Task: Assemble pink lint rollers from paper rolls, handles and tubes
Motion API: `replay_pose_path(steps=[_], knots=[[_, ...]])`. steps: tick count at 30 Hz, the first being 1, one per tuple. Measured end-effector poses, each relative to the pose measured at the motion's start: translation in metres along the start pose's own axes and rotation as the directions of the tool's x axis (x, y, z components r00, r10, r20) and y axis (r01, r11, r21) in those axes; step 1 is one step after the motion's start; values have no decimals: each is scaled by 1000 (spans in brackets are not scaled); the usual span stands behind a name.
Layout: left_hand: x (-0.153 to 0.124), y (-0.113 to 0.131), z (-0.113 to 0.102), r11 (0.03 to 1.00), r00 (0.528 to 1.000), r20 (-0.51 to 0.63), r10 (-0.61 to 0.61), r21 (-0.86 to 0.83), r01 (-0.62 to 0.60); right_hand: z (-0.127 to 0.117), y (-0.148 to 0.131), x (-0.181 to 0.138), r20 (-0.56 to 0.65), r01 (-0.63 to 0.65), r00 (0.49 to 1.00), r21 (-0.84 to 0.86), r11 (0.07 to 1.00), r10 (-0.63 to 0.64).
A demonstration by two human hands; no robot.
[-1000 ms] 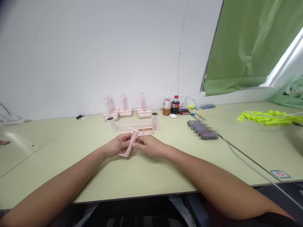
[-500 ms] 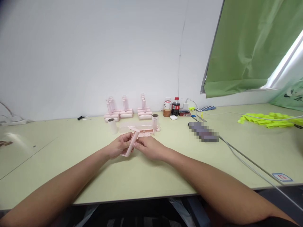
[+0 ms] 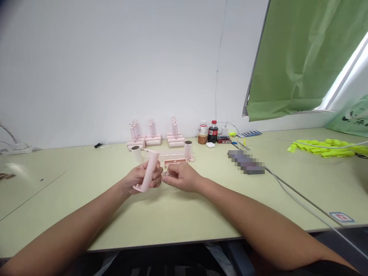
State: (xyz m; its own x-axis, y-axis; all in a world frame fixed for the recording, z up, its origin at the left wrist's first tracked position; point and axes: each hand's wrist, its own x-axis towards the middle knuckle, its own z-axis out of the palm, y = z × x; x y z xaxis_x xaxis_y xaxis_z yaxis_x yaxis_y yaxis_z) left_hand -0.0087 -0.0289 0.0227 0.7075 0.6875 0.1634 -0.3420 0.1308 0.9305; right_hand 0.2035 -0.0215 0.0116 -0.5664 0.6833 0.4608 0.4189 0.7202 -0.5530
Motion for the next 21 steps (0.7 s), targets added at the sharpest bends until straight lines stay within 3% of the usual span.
replay_pose_path(steps=[2,3,6,8,10,15,18,21], knots=[[-4,14,-4,995,996,-5,86,41,-86,-7,10,2,-20,-62,998,-18,998,62],[-6,21,-7,985,986,-61,153,87,-147,-10,14,3,-30,-107,994,-28,994,106],[-7,34,-25,919,886,-328,328,329,-218,-10,15,2,-37,-168,986,-70,983,165],[-5,35,-38,847,807,-446,388,518,-121,0,9,1,-1,-113,994,-116,987,113],[-2,30,-48,743,768,-487,416,669,21,17,0,1,68,-27,997,-189,982,40],[7,16,-68,268,775,-388,499,920,288,60,-19,20,273,129,962,-425,896,-9],[11,15,-78,54,775,-390,498,905,421,76,-27,46,289,69,951,-546,835,110],[15,15,-83,-66,761,-410,502,860,507,84,-29,70,271,-43,934,-562,826,233]])
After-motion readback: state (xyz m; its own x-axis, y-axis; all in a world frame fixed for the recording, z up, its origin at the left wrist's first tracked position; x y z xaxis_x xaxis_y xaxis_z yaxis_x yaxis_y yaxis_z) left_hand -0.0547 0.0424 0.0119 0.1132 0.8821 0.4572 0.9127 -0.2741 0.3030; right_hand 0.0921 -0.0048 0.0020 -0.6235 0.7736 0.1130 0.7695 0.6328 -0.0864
